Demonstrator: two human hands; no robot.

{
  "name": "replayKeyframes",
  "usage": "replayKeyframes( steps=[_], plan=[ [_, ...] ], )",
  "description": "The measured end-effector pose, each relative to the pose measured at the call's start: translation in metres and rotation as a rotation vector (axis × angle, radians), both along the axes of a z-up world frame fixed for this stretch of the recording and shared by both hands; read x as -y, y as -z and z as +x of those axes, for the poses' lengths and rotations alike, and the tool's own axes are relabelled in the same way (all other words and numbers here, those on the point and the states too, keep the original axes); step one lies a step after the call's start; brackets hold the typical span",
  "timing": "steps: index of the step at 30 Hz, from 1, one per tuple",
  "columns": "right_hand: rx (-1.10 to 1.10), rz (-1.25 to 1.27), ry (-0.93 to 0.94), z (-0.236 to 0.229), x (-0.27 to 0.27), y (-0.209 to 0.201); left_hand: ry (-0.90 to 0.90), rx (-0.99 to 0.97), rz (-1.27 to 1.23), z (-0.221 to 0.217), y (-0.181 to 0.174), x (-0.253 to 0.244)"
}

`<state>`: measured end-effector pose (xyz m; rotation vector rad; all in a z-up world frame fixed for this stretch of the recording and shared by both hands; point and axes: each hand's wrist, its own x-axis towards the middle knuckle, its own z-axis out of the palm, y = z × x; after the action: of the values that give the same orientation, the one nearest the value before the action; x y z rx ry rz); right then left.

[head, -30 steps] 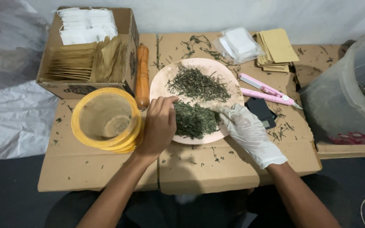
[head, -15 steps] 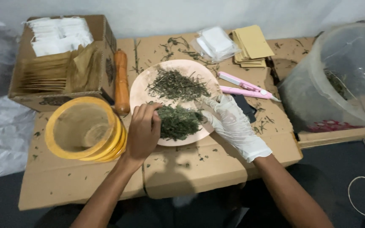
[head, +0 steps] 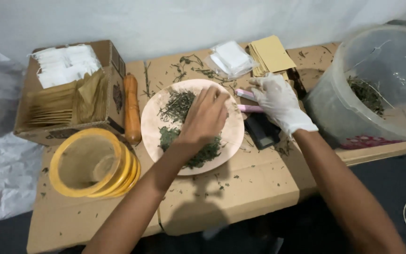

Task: The person grinds dried leaves using a wooden mortar and pestle by hand, then uses a small piece of paper to scoop the ground leaves into a white filter bag.

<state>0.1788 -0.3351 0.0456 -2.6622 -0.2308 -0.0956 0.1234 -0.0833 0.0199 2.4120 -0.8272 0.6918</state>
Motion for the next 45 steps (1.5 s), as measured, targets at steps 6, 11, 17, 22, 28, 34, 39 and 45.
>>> replayKeyframes(
  steps=[6, 11, 17, 22, 28, 34, 39, 45],
  plan=[
    [0.319, -0.209, -0.145, 0.05, 0.005, 0.029, -0.096, -0.082, 0.039, 0.113, 0.014, 0.039],
    [0.295, -0.201, -0.121, 0.068, 0.004, 0.041, -0.202, -0.254, 0.153, 0.153, 0.031, 0.071],
    [0.224, -0.278, -0.07, 0.096, -0.009, 0.057, -0.234, -0.292, 0.146, 0.184, 0.053, 0.068],
    [0.207, -0.328, -0.066, 0.095, -0.029, 0.035, -0.153, -0.137, -0.04, 0.193, 0.052, 0.057],
    [0.401, -0.283, -0.035, 0.125, -0.037, 0.067, -0.101, -0.261, -0.058, 0.171, 0.016, 0.045],
    [0.411, -0.211, -0.122, 0.087, -0.065, 0.013, -0.004, -0.289, -0.125, 0.164, 0.011, 0.034],
    [0.27, -0.273, -0.007, 0.103, -0.058, 0.033, -0.037, -0.332, -0.066, 0.168, 0.017, 0.03],
    [0.432, -0.21, -0.13, 0.109, -0.043, 0.047, -0.013, -0.211, -0.019, 0.159, 0.018, 0.025]
  ],
)
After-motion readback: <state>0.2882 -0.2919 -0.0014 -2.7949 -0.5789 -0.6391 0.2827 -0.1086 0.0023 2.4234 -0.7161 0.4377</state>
